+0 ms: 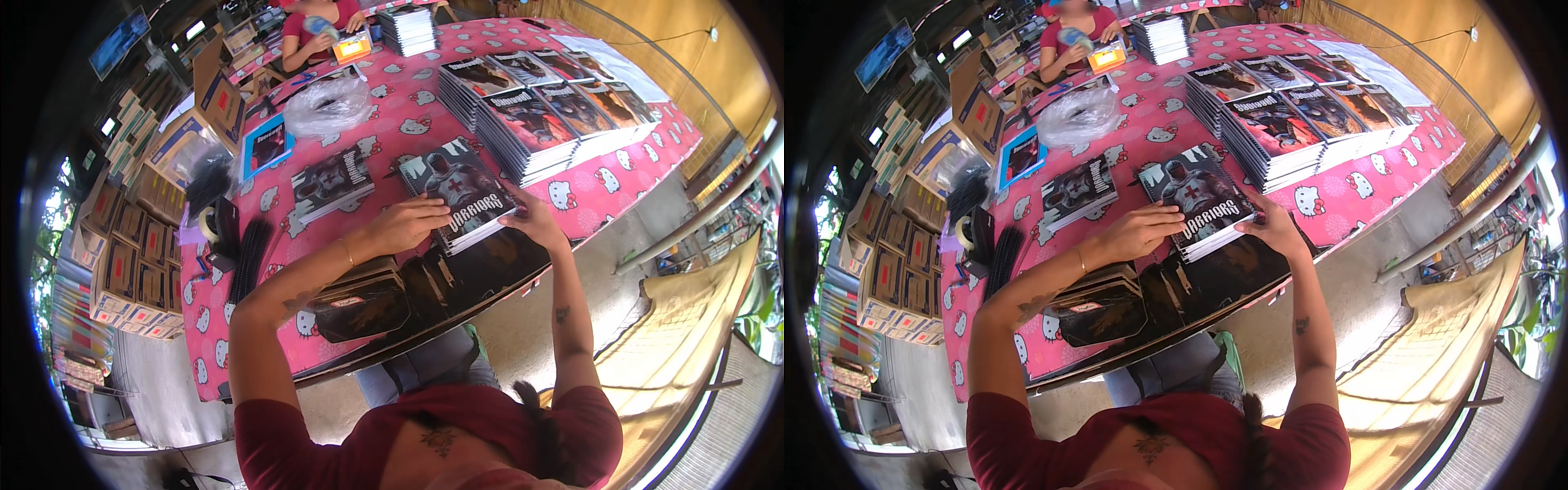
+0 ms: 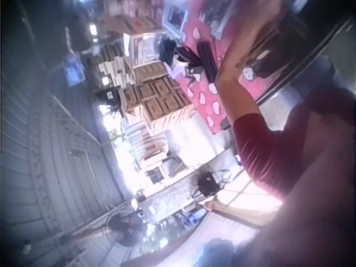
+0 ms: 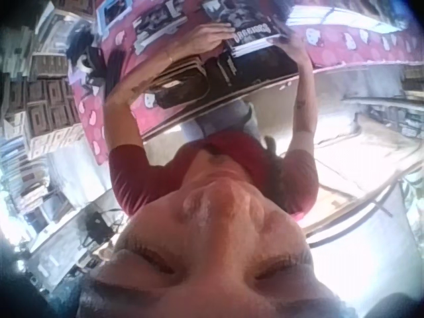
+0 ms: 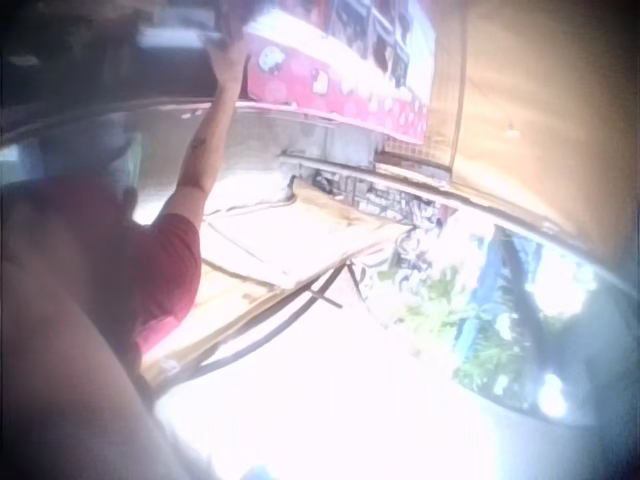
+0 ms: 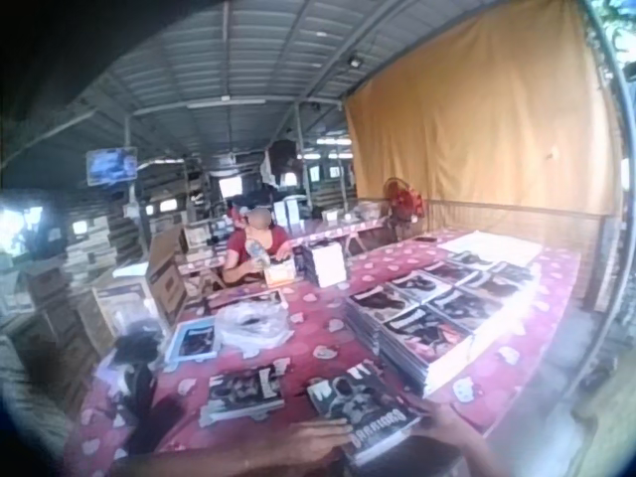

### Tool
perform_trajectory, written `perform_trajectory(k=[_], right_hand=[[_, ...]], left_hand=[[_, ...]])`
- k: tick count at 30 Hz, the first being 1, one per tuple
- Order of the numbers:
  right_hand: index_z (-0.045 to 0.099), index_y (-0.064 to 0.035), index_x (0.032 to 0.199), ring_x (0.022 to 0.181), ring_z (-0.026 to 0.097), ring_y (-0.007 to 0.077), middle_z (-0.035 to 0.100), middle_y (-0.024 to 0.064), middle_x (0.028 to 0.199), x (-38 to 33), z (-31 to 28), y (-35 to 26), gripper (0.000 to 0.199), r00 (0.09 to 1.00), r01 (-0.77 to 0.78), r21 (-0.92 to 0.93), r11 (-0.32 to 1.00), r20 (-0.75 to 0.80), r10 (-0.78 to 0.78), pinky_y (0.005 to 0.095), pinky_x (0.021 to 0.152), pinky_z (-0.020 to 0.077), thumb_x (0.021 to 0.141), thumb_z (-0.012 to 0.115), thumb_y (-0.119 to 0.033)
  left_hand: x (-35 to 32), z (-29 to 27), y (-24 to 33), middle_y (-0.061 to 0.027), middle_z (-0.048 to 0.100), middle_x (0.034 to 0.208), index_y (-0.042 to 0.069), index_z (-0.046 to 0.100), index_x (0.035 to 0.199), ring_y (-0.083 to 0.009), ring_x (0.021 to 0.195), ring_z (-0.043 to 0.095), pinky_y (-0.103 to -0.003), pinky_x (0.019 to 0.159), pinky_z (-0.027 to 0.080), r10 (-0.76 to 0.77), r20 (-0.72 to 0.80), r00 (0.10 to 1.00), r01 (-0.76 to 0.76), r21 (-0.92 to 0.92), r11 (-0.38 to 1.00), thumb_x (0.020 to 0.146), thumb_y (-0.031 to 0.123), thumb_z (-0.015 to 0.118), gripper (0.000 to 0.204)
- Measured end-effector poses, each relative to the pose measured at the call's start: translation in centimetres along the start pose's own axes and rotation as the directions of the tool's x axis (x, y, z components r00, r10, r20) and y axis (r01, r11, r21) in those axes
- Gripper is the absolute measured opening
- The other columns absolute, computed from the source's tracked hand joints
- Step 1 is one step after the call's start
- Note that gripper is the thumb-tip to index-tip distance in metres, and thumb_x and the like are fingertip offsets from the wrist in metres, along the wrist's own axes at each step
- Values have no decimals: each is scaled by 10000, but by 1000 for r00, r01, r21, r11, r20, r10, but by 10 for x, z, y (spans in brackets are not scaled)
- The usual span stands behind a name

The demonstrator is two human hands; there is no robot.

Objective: The person manually threads a spiral binding coil through the pre-punched holes of a notebook and rotates the coil by hand to bind the pages together.

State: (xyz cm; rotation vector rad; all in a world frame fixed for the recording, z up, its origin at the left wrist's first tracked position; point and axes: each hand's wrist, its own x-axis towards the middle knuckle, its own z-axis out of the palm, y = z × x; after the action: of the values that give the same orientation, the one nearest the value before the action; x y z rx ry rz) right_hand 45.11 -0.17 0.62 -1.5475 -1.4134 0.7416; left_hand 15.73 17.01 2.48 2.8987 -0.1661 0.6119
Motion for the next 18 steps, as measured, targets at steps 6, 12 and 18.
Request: perform_trajectory(k=[6,12,18], right_hand=[[366,7,1547,1452,406,312,444,210,1553,-32,-17,1,908,946,129,-71,989,-289,-145,402,1193,314,810,855,-194],[585,10,1339,1296,557,319,604,182,1362,-36,23,-94,538,813,337,-217,916,-424,-400,423,1101,404,856,775,-133],[460,-4,1459,1300,551,363,576,194,1382,0,122,-139,679,797,568,-111,816,-176,-578,409,1119,396,870,776,-123]], left_hand=[[-40,-45,-41,-172,660,1305,63,672,1282,-337,1211,639,-426,1053,511,-322,-281,904,353,63,934,884,153,710,409],[-171,-50,-82,-195,703,1197,36,701,1213,-365,1071,692,-424,925,566,-529,-203,824,566,305,765,931,117,659,297],[-101,-120,-14,-151,716,1002,24,705,1134,-343,915,677,-445,815,495,-513,-394,763,626,254,737,949,78,629,207]])
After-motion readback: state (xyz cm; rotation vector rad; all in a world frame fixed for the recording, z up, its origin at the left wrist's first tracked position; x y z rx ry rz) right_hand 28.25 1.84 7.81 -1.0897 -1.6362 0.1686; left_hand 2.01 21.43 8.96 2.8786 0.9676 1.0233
